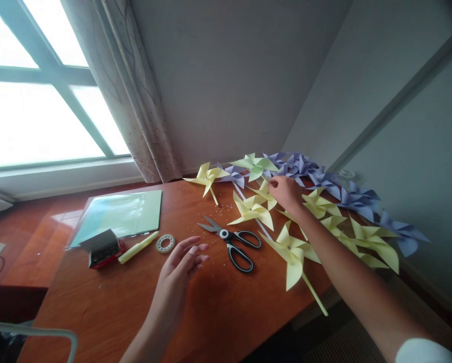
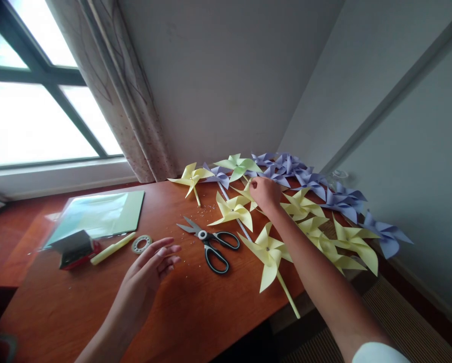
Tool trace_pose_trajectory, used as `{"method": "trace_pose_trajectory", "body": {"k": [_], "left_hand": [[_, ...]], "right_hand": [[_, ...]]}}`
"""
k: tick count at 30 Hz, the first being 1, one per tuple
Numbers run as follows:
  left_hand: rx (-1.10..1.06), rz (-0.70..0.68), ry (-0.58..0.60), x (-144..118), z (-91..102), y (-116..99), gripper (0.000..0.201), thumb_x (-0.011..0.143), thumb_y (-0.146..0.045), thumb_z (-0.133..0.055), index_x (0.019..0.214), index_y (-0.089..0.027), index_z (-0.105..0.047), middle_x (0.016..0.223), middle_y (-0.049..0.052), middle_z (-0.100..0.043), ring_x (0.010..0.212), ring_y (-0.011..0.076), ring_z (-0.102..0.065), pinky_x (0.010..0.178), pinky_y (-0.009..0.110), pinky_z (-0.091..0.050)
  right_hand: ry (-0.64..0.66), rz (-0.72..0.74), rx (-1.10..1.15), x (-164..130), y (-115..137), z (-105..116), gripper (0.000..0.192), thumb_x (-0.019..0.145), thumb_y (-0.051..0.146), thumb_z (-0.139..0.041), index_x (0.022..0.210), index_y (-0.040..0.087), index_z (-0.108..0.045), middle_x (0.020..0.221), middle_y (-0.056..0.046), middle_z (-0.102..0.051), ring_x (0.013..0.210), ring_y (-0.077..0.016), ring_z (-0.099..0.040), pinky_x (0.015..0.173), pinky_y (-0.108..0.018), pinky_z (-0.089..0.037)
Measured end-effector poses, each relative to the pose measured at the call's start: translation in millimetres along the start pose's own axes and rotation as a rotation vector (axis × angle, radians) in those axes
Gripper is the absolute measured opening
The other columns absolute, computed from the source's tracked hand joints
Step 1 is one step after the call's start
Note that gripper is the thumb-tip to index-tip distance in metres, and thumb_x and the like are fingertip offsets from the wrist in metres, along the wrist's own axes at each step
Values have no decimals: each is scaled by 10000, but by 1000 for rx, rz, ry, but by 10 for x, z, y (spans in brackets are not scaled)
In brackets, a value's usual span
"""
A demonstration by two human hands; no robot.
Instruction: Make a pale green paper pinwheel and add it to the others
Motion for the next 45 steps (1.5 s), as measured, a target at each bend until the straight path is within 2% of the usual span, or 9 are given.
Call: {"method": "trace_pose_trajectory", "body": {"k": [3,9,16,19,22,26,30,37,45], "left_hand": [[6,5,-13,18,18,2,484,790,-440,-808,1168,-177,-660,1068,78,-745,850,150,-669,749,218,-520],[0,31,-42,6,31,16,508,755,-426,-835,1163,-175,-663,1051,77,-748,833,153,-661,751,227,-524],[-19,46,-42,-43,-20,-11,490,730,-417,-850,1125,-171,-694,1028,84,-752,807,153,-657,737,235,-522],[-17,50,-29,-58,-45,-33,482,718,-413,-857,1107,-171,-706,1024,88,-754,811,159,-657,744,242,-521],[-6,50,-22,-61,-50,-38,467,720,-407,-853,1097,-169,-715,1011,89,-754,810,162,-655,749,248,-517],[20,32,-24,-38,-22,-26,403,734,-386,-838,1048,-158,-731,957,86,-754,800,153,-642,734,233,-497],[42,-49,-44,3,44,-63,331,758,-365,-810,1006,-158,-736,877,60,-735,733,128,-593,660,213,-452],[143,-116,-61,65,80,-142,256,787,-360,-778,949,-164,-753,840,55,-731,707,140,-573,643,232,-437],[233,-251,-53,78,41,-253,174,788,-345,-755,853,-183,-756,824,67,-739,787,218,-659,719,298,-496]], "right_hand": [[35,-25,-48,126,43,-206,262,921,270,-549,830,133,-752,837,-138,-753,640,-187,-587,563,-309,-317],[96,-1,-94,133,165,-467,253,952,241,-538,895,147,-766,931,-152,-757,784,-219,-654,647,-300,-399],[82,47,-94,21,225,-267,281,987,267,-512,914,148,-755,958,-154,-751,847,-232,-670,650,-306,-419],[57,106,-63,-167,404,-115,293,999,235,-477,894,161,-740,937,-141,-750,839,-233,-670,632,-307,-391],[69,209,7,-490,748,-57,260,987,223,-494,883,190,-730,883,-99,-752,806,-218,-672,615,-300,-366],[131,330,152,-939,1276,-154,227,958,265,-569,780,228,-707,796,-40,-755,751,-199,-683,592,-299,-339],[177,344,312,-1179,1609,-329,169,957,253,-575,868,232,-717,831,-30,-776,733,-188,-694,596,-297,-332],[290,472,472,-1352,1765,-580,140,939,201,-599,882,224,-724,843,-18,-778,782,-174,-702,661,-262,-394],[357,553,574,-1492,1825,-671,123,906,169,-612,854,205,-718,836,-37,-771,758,-190,-691,649,-274,-396]]}}
Point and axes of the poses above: each hand's wrist, its own x-axis towards the middle knuckle, its own z-axis out of the back of the hand, y = z × x, the point moved 6 cm from there along x, towards the middle knuckle
